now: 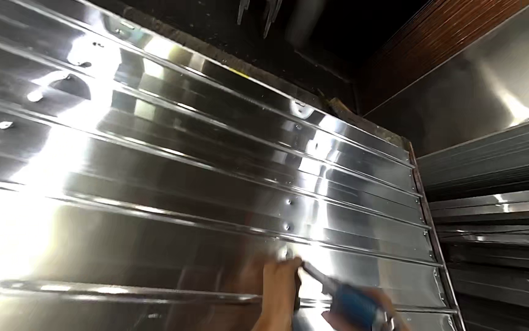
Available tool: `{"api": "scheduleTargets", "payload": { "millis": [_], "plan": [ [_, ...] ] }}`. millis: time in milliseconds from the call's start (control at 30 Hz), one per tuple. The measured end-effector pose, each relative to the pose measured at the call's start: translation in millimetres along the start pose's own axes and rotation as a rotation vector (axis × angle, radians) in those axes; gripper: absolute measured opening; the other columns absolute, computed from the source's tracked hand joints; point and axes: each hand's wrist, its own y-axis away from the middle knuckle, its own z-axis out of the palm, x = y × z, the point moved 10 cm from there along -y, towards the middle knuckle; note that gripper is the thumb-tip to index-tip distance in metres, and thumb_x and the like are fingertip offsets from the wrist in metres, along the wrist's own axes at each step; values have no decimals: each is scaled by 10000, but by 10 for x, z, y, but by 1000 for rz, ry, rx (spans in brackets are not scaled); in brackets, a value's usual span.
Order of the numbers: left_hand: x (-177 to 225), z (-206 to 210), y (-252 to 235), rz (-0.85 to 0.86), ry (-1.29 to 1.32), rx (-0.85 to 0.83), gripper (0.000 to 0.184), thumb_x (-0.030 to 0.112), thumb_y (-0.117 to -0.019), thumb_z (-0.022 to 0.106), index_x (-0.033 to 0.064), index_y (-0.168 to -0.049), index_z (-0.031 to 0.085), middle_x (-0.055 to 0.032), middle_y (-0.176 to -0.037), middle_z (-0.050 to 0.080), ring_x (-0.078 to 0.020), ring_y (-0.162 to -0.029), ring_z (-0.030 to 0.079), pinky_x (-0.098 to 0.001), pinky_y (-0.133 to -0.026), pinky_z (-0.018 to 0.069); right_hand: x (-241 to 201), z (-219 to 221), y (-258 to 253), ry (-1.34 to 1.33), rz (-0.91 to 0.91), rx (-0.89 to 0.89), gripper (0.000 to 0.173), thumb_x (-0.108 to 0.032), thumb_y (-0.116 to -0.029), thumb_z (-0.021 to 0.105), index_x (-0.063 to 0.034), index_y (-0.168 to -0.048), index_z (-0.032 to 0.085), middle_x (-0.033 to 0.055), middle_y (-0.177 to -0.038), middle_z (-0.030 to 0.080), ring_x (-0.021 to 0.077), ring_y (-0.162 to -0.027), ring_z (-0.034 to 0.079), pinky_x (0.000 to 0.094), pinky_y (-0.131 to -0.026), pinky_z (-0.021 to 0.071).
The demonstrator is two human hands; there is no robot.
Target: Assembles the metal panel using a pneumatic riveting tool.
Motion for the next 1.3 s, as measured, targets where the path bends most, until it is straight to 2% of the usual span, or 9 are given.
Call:
{"api": "scheduleTargets", "payload": {
  "millis": [233, 400, 533, 767, 867, 933, 1067, 1200, 1300],
  "plan": [
    [1344, 838, -1115, 133, -136, -134, 244, 227, -1079, 462, 71, -1017, 639, 6, -634, 479, -77, -469, 412, -216, -434, 346, -362, -471, -2080, 14, 178, -59, 133, -185, -943, 733, -75, -1016, 713, 78, -623, 620, 157, -458, 571, 297, -458, 515],
    [2158, -120, -826, 760, -670, 139, 257, 242, -1062, 548, 171, -1241, 718, -38, -925, 712, -157, -701, 630, -383, -619, 529, -373, -394, -2677, -36, 183, -163, 128, -155, -922, 708, -51, -996, 695, 108, -609, 612, 183, -434, 571, 325, -420, 517],
    [2651, -1063, -119, 1187, -925, 599, 293, 222, -1021, 500, 111, -1181, 718, -24, -699, 605, -139, -542, 505, -386, -510, 423, -339, -364, -2668, -67, 269, -130, 165, -161, -938, 699, -49, -1059, 681, 119, -650, 625, 192, -459, 591, 328, -441, 539],
    [2725, -1277, -70, 1379, -982, 715, 335, 213, -963, 465, 58, -1065, 744, -32, -632, 574, -122, -490, 464, -362, -480, 363, -476, -414, -2715, 20, 425, -263, 167, -194, -967, 646, -47, -1045, 658, 101, -606, 583, 200, -466, 601, 359, -472, 565],
    [2648, -1430, -21, 1391, -864, 722, 304, 179, -986, 482, 31, -1077, 730, -51, -703, 612, -82, -548, 479, -328, -541, 393, -611, -411, -2878, 323, 424, -369, 187, -251, -955, 724, -102, -1066, 711, 74, -775, 687, 166, -631, 653, 335, -580, 555],
    [2549, -1477, 64, 1498, -797, 685, 288, 104, -989, 478, -50, -1086, 701, -81, -754, 629, -29, -605, 494, -227, -574, 413, -722, -378, -2986, 328, 393, -378, 183, -163, -915, 771, -86, -1069, 712, 69, -882, 710, 157, -729, 662, 323, -649, 549],
    [2483, -1500, 114, 1544, -701, 682, 264, 1, -985, 449, -152, -1024, 660, -77, -769, 604, 48, -678, 493, -106, -607, 391, -729, -343, -3016, 111, 390, -210, 140, 44, -851, 662, 2, -983, 640, 148, -806, 702, 200, -588, 662, 301, -537, 563],
    [2509, -1478, 41, 1582, -749, 688, 285, 62, -996, 459, -118, -1059, 671, -97, -754, 622, -8, -620, 506, -176, -569, 415, -606, -327, -3004, 212, 210, -142, 120, -70, -860, 701, -54, -971, 659, 108, -665, 634, 189, -464, 578, 337, -432, 505],
    [2451, -1349, 140, 1498, -827, 530, 282, 115, -974, 505, -43, -1111, 693, -86, -740, 637, -78, -566, 533, -278, -526, 452, -520, -427, -2706, 22, 317, -126, 141, -94, -925, 632, -36, -1046, 590, 96, -655, 610, 189, -495, 601, 342, -466, 535]
  ]
}}
